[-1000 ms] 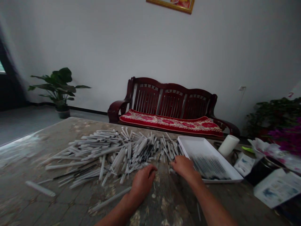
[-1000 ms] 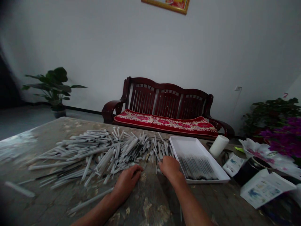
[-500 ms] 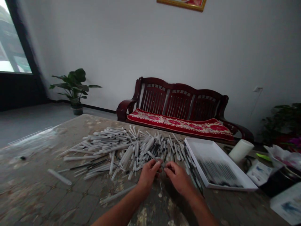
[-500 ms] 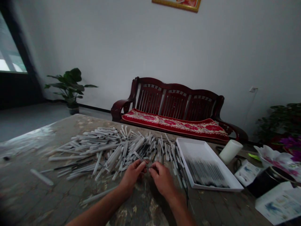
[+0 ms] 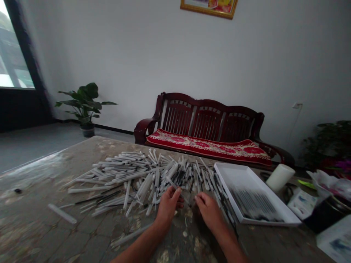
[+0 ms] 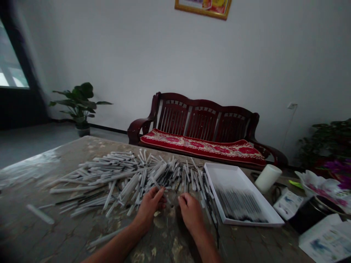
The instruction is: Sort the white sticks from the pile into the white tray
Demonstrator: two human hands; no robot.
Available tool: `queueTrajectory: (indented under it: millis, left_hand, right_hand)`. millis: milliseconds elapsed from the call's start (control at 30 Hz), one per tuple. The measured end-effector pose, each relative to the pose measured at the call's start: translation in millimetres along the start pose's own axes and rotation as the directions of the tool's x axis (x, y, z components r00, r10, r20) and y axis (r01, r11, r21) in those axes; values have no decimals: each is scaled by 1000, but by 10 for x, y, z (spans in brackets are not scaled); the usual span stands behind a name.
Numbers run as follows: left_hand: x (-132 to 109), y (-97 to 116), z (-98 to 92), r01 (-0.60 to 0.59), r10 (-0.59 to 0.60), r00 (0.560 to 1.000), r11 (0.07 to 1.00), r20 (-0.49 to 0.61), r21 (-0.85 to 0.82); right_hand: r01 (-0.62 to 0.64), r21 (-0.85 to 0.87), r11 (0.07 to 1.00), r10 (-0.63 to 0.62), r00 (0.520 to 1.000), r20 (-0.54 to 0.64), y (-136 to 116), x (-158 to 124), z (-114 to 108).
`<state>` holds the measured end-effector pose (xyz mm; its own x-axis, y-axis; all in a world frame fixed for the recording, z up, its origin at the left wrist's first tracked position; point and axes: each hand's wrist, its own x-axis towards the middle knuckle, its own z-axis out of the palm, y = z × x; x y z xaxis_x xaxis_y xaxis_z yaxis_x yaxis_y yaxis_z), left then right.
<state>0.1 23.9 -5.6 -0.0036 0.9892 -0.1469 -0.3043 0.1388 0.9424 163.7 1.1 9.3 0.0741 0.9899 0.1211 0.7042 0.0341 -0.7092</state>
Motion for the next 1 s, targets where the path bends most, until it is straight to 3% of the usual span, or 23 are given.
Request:
queueTrajectory:
  millis: [133,233,367,633,767,900,1000]
  left_hand:
    - [35,-9,-44,-45,44,999,988,15,150]
    - [47,-26,-51,-46,41,999,972,26,231]
    - [55,-53,-46,-25,12,999,962,50,271]
    - [27,-80,-38,-51,50,999,985,8,162]
    - [-25,-61,-23,-77,68,997,971,46,227]
    - [-56,-72,4,-91,54,990,953,133,290]
    - [-58,-82,24,-83,43,984,971,175,226]
  right_hand:
    - [-61,-290,955,54,998,-33,95,284,-293]
    - [-134,-557,820,75,989,-127,156,461,-414]
    - [-204,-659,724,161,979,-126,195,602,-402]
    - [-174,-616,768,171,983,-65,236,562,-416]
    - [-180,-560,809,173,983,-67,185,381,-424]
    - [-137,-252,958,120,989,-84,-15,130,-275]
    - [47,-58,997,-48,999,-12,-237,-67,-106]
